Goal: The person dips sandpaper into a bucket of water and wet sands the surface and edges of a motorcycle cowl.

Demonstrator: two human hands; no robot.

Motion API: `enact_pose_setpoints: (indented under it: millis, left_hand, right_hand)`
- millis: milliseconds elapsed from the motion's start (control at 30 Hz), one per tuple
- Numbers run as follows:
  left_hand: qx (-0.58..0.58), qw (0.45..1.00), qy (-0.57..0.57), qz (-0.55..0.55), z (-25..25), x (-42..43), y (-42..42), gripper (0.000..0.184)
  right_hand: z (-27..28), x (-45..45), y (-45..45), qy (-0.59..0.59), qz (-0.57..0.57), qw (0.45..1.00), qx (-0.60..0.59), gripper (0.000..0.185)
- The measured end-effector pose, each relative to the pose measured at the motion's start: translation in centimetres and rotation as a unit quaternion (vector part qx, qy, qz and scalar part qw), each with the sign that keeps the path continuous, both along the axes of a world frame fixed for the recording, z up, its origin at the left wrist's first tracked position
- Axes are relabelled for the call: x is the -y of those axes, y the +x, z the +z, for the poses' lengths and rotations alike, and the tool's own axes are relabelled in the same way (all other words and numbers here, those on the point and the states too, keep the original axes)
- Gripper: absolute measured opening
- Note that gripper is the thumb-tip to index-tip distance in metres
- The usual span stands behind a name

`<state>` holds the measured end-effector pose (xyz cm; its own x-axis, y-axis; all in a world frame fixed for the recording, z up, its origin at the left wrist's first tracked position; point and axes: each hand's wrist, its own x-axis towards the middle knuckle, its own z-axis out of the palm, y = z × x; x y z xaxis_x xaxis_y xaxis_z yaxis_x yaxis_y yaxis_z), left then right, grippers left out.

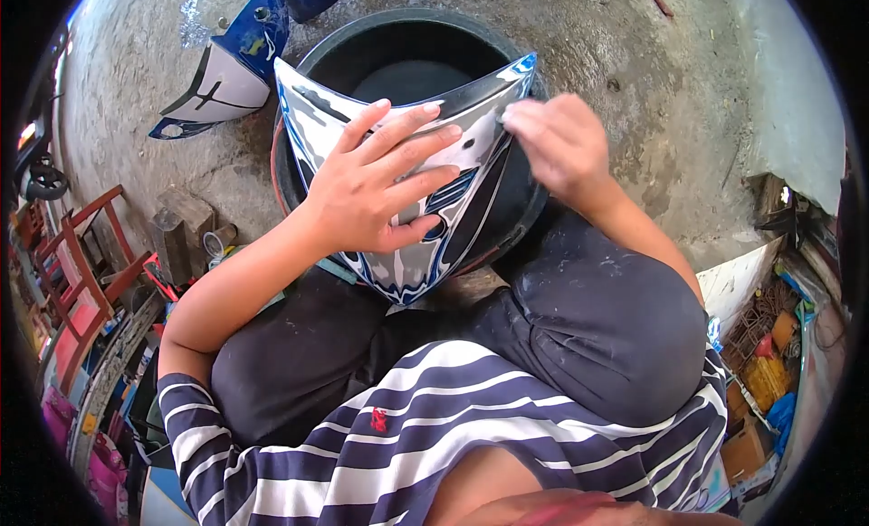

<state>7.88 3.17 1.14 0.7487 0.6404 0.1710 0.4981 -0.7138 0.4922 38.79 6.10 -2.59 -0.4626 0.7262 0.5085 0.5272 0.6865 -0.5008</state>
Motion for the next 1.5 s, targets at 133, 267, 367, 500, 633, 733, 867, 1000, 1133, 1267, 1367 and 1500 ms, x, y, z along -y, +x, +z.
enact_pose_setpoints:
  millis: [133,267,367,500,633,733,867,1000,1133,1267,1367,1500]
  left_hand:
    - [0.002,1.0,0.003,0.004,-0.1,0.1,0.0,0.055]
    - [0.0,1.0,-0.001,0.003,0.1,0.0,0.0,0.055]
    - [-0.001,1.0,0.003,0.004,0.0,0.1,0.1,0.056]
    - [-0.003,1.0,0.005,0.003,0.0,0.0,0.1,0.056]
    - [-0.003,1.0,0.003,0.005,0.0,0.1,0.1,0.056]
    - [-0.001,1.0,0.001,0.004,0.0,0.0,0.1,0.056]
    - [0.004,1.0,0.004,0.006,-0.1,0.1,0.1,0.056]
    - [0.007,1.0,0.006,0.003,-0.2,0.0,0.0,0.056]
    - [0.007,1.0,0.007,0.004,-0.2,0.1,0.1,0.055]
    - [0.009,1.0,0.008,0.003,-0.2,0.0,0.0,0.055]
    - [0.012,1.0,0.007,0.002,-0.2,0.0,0.0,0.054]
    - [0.011,1.0,0.007,0.001,-0.2,-0.1,0.0,0.054]
  right_hand:
    - [-0.8,-1.5,0.8,0.003,-0.03,1.0,-0.009,0.026]
    - [0.2,-0.5,-0.1,0.01,0.002,1.0,0.001,0.024]
    - [-1.1,-2.0,1.0,0.029,-0.032,0.999,0.003,0.028]
    - [-0.2,-0.2,0.1,0.022,0.031,0.999,0.022,0.033]
    - [-1.0,-1.9,1.0,0.033,-0.032,0.999,0.008,0.03]
    - [0.1,-0.1,-0.3,0.025,0.033,0.999,0.008,0.03]
    - [-1.0,-2.1,1.1,0.02,-0.024,1.0,-0.001,0.028]
    - [-0.3,-0.8,0.0,0.003,-0.006,1.0,-0.007,0.027]
    - [-1.3,-1.8,1.3,0.002,-0.033,0.999,-0.004,0.029]
    - [-0.4,-0.5,0.0,0.012,0.0,1.0,-0.006,0.028]
    - [-1.2,-2.3,1.0,0.02,-0.041,0.999,-0.011,0.028]
    - [0.1,-0.6,-0.1,0.003,0.01,1.0,0.004,0.027]
